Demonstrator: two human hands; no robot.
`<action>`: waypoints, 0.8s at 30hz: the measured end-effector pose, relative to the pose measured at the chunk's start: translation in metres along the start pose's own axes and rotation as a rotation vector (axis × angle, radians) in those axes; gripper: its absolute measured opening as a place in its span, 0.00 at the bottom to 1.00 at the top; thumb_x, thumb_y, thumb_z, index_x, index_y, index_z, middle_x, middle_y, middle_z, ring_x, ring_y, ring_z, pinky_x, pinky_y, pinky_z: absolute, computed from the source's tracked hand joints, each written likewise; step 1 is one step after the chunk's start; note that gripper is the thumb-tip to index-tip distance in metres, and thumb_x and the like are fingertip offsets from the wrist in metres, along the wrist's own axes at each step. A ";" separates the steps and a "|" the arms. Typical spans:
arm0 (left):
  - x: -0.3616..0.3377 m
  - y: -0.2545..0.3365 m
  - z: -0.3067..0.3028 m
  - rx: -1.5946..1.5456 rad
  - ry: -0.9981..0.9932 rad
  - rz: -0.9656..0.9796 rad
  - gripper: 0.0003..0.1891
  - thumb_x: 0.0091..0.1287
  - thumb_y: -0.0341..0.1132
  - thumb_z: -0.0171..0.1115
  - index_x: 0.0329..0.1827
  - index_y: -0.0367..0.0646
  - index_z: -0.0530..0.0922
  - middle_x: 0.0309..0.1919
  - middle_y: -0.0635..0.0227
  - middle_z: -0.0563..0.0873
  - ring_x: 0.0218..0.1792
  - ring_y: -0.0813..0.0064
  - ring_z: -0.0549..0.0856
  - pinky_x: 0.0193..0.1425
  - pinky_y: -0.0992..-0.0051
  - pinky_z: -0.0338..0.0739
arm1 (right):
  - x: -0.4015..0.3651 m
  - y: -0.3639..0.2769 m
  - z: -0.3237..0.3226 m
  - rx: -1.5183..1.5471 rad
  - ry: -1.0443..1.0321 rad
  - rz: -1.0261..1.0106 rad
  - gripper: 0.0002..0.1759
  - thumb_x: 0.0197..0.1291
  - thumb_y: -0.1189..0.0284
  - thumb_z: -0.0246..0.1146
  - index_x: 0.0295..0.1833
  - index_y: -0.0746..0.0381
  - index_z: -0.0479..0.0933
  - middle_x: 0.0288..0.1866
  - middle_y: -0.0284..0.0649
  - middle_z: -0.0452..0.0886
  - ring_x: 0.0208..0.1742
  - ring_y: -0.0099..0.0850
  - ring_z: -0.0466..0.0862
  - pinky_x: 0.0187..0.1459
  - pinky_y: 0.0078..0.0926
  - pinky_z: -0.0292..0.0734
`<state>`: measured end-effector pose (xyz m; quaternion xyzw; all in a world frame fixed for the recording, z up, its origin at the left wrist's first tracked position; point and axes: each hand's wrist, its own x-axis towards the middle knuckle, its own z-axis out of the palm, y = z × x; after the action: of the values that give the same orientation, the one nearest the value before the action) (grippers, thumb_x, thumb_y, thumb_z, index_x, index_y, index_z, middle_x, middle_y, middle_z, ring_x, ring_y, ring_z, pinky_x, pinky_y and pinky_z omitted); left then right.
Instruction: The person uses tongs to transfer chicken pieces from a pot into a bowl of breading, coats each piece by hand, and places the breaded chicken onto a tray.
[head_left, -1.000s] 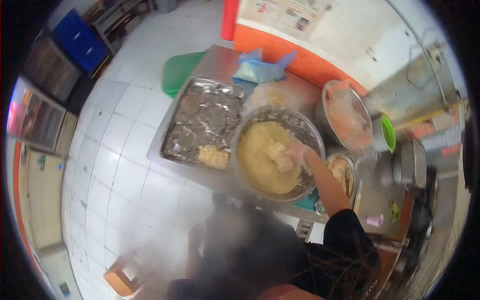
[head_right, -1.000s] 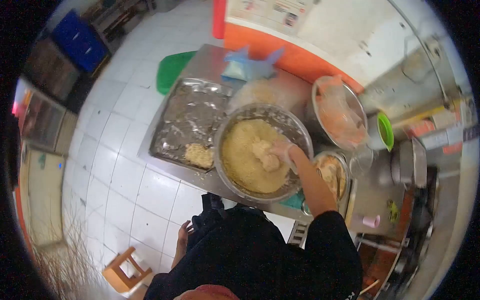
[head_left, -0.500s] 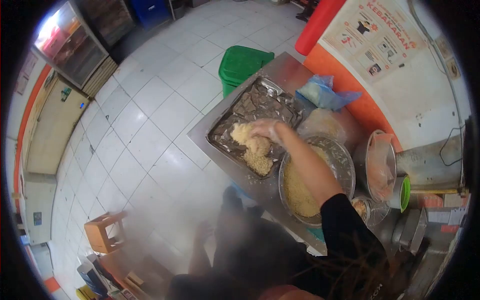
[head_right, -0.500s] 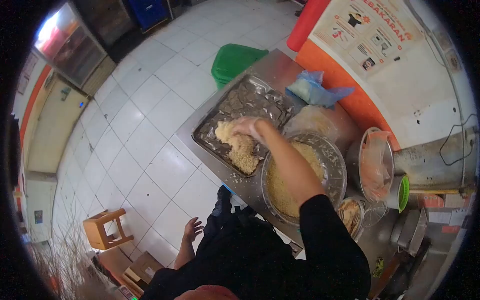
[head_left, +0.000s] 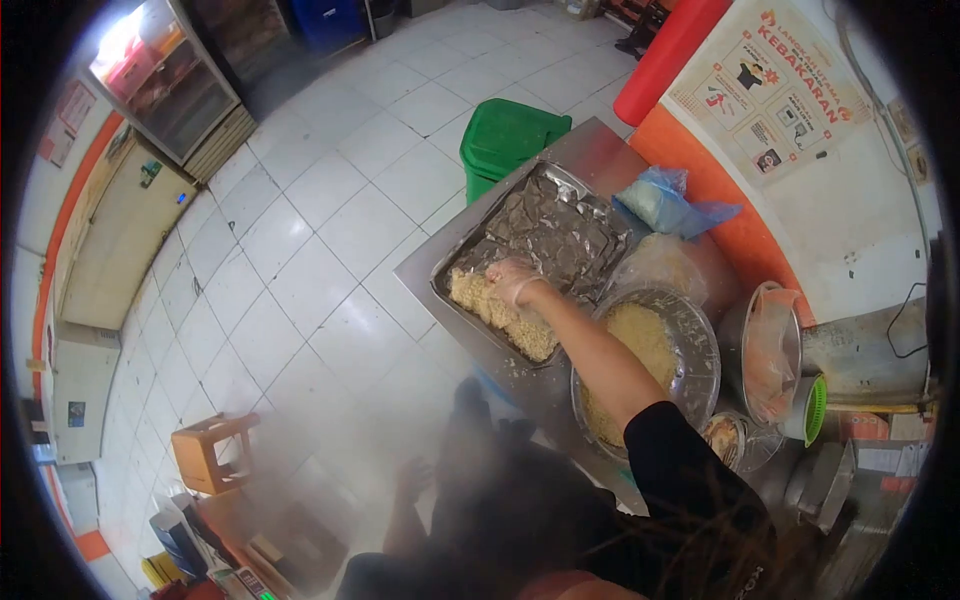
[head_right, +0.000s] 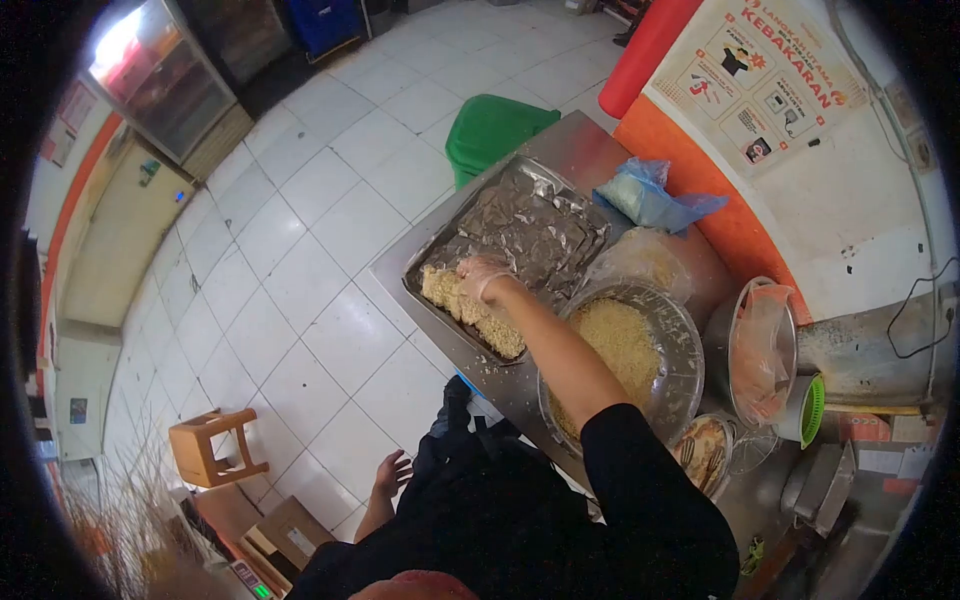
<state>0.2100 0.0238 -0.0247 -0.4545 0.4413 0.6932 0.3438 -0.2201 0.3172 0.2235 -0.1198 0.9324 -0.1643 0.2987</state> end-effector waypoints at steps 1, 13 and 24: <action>0.006 0.004 0.000 0.004 -0.022 0.027 0.30 0.67 0.54 0.50 0.71 0.53 0.64 0.63 0.58 0.73 0.52 0.62 0.79 0.54 0.62 0.71 | 0.008 0.006 0.011 0.026 0.072 -0.023 0.24 0.48 0.58 0.69 0.51 0.56 0.80 0.52 0.44 0.82 0.53 0.43 0.81 0.57 0.34 0.74; 0.022 0.047 0.009 0.137 -0.130 0.102 0.30 0.69 0.52 0.51 0.71 0.49 0.64 0.62 0.55 0.75 0.48 0.63 0.81 0.53 0.59 0.73 | -0.230 0.106 -0.052 0.613 0.365 -0.007 0.16 0.61 0.63 0.60 0.50 0.60 0.79 0.48 0.44 0.83 0.49 0.36 0.82 0.52 0.34 0.75; 0.038 0.106 0.052 0.563 -0.232 0.118 0.20 0.74 0.41 0.48 0.64 0.42 0.72 0.57 0.55 0.79 0.49 0.64 0.82 0.51 0.65 0.81 | -0.449 0.146 0.007 0.183 0.470 0.671 0.34 0.56 0.58 0.64 0.64 0.65 0.67 0.62 0.51 0.74 0.64 0.48 0.72 0.65 0.38 0.65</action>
<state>0.0866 0.0351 -0.0178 -0.2327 0.5995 0.6097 0.4634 0.1221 0.5937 0.3960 0.2581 0.9441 -0.1630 0.1244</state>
